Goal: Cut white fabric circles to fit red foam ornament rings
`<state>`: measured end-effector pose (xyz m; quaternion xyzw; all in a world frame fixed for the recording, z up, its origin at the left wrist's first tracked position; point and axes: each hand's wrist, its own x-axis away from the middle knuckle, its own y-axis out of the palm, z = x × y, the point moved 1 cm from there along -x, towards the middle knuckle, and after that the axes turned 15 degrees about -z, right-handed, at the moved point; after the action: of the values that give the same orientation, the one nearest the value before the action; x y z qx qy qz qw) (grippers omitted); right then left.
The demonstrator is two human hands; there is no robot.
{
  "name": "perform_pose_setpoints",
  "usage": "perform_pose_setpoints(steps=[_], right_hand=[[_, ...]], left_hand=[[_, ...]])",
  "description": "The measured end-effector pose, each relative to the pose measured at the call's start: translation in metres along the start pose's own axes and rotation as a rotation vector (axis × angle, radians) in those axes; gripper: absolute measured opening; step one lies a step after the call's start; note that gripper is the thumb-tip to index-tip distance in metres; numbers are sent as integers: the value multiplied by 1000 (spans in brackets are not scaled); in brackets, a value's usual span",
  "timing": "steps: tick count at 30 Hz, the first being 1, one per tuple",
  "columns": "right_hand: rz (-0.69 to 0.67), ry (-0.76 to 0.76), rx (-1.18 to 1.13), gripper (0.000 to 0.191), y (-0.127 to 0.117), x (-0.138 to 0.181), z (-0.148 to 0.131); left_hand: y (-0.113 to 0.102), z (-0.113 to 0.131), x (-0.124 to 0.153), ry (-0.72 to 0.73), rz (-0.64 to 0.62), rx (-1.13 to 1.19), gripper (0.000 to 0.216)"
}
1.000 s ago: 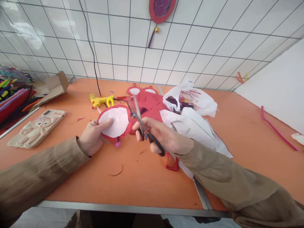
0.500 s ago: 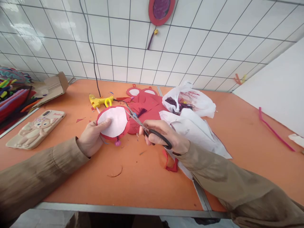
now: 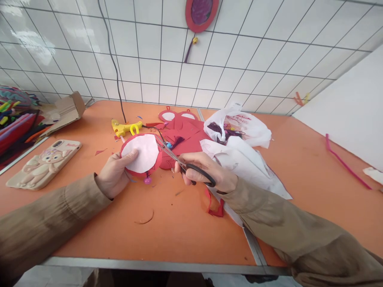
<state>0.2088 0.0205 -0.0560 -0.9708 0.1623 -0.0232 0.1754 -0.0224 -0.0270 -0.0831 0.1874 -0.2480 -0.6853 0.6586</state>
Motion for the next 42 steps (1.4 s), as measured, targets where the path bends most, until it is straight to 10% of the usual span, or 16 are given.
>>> perform_pose_setpoints(steps=[42], right_hand=[[-98, -28, 61, 58, -11, 3, 8]], left_hand=[[5, 4, 3, -43, -98, -164, 38]])
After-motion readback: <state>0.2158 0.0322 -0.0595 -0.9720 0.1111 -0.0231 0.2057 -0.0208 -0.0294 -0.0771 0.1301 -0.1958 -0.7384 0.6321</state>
